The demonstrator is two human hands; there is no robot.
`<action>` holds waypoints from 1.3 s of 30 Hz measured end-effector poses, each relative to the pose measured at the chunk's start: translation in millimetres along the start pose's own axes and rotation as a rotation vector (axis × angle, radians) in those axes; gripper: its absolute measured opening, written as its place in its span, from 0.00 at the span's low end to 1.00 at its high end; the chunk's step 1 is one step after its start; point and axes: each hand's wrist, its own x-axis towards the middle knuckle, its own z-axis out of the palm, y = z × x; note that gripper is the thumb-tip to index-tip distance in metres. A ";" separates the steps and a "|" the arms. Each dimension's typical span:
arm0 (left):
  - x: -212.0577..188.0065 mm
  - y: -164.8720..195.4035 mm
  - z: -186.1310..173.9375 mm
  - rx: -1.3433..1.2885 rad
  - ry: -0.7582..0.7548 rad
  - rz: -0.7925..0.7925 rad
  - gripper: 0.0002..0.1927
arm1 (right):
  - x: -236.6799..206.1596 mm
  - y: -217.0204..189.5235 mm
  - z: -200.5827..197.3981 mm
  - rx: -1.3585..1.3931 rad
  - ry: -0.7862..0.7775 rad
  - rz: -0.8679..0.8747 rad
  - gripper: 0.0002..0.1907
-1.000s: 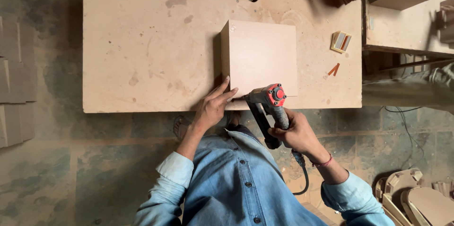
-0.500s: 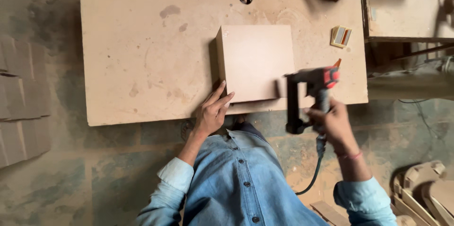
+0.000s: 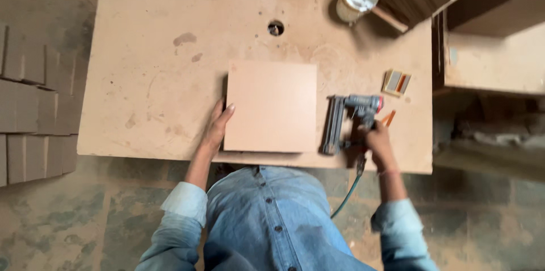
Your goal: The person assembles cardboard boxes by applying glue to the edges of a box frame, placing a lid on top, and securing it with a pneumatic nail gun. The process is repeated for multiple boxes, with finished units stacked on the table.
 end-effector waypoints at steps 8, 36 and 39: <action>-38.1 -18.2 68.6 -0.251 0.293 -0.007 0.39 | -1.9 -14.6 86.6 0.181 -0.275 -0.329 0.33; 267.7 343.9 -287.3 1.209 0.264 1.205 0.21 | 202.9 -516.9 347.2 0.571 -0.521 -0.263 0.47; 317.2 387.2 -307.6 0.680 0.183 0.716 0.38 | 239.9 -548.6 383.5 0.583 -0.540 -0.266 0.44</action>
